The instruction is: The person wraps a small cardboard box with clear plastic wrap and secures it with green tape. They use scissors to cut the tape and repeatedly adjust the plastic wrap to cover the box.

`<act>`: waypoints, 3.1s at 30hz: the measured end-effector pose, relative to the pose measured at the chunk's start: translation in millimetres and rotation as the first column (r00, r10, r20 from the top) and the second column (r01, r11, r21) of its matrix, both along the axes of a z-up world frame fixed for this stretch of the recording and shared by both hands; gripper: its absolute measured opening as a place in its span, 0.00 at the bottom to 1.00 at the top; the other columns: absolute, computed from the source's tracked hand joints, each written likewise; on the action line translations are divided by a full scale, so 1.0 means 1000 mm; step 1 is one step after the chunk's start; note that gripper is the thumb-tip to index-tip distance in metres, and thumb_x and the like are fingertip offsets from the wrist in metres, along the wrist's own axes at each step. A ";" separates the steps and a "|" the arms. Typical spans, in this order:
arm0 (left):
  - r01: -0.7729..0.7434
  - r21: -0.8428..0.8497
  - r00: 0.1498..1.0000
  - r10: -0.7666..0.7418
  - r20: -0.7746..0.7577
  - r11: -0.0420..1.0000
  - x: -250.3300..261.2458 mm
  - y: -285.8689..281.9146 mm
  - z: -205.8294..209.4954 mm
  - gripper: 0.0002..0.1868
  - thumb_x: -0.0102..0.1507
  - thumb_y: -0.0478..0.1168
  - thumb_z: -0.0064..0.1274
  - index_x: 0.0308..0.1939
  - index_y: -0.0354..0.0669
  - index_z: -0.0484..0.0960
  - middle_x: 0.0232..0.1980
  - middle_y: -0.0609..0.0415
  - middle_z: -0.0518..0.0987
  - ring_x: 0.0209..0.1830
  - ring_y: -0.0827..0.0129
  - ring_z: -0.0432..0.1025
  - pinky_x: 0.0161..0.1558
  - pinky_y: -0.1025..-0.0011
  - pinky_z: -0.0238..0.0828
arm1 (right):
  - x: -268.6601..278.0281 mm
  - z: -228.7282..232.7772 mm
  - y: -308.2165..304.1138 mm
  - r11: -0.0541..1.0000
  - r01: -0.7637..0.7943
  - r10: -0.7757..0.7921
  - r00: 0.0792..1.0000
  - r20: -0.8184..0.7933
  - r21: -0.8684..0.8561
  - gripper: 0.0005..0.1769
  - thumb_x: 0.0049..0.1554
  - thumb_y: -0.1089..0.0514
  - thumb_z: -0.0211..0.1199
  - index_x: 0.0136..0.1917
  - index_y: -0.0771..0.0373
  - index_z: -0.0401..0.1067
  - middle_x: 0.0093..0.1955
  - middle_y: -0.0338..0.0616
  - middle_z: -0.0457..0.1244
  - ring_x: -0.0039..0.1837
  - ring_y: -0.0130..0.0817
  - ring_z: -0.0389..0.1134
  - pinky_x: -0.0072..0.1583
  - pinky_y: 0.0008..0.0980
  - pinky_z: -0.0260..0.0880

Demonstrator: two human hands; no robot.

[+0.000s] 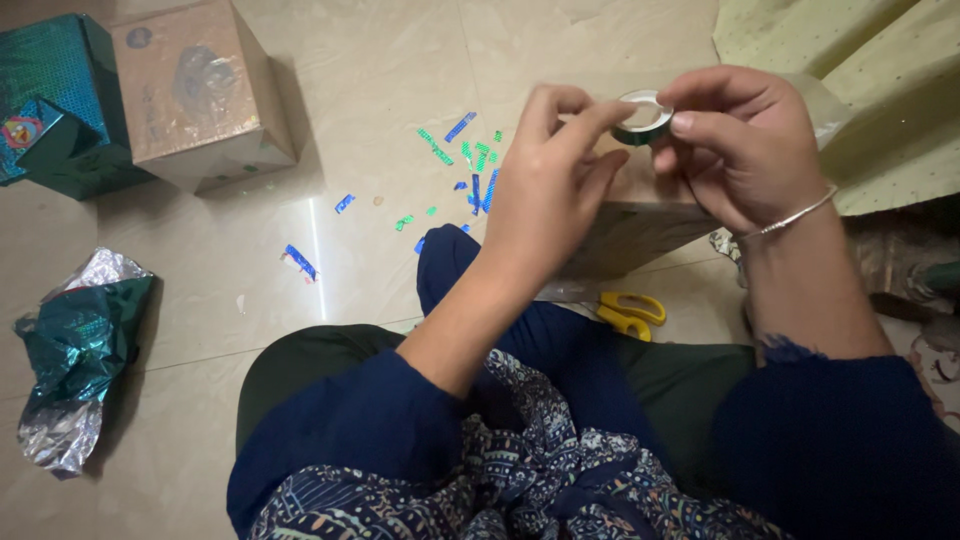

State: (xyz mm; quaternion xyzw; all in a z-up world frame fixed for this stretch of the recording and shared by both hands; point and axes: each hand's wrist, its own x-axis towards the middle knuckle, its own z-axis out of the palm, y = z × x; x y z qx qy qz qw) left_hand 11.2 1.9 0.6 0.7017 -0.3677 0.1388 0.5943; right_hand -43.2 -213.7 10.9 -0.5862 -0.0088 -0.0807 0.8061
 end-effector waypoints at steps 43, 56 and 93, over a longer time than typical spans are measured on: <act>0.325 -0.121 0.942 -0.332 -0.049 0.938 -0.004 0.025 0.017 0.05 0.69 0.32 0.56 0.47 0.38 0.76 0.48 0.54 0.80 0.46 0.71 0.78 0.50 0.75 0.77 | -0.032 0.031 0.001 0.960 -0.142 0.117 0.986 -0.115 -0.243 0.12 0.59 0.68 0.66 0.56 0.74 0.75 0.48 0.49 0.70 0.47 0.30 0.72 0.50 0.26 0.74; 0.384 -0.552 0.452 -0.673 -0.586 0.740 -0.099 0.043 -0.046 0.14 0.64 0.24 0.54 0.52 0.34 0.70 0.48 0.45 0.81 0.47 0.67 0.77 0.52 0.67 0.76 | -0.131 -0.001 0.026 0.964 -0.239 0.267 0.860 -0.435 0.119 0.07 0.56 0.66 0.60 0.49 0.66 0.67 0.35 0.43 0.64 0.33 0.27 0.65 0.33 0.25 0.66; 0.644 0.078 0.738 -0.591 -0.326 0.761 -0.119 0.083 -0.039 0.12 0.61 0.27 0.60 0.47 0.42 0.83 0.55 0.52 0.81 0.54 0.65 0.78 0.54 0.71 0.76 | -0.109 -0.079 0.034 0.854 -0.490 0.462 0.561 -0.687 0.175 0.05 0.54 0.62 0.60 0.40 0.66 0.70 0.24 0.41 0.61 0.19 0.25 0.58 0.21 0.24 0.55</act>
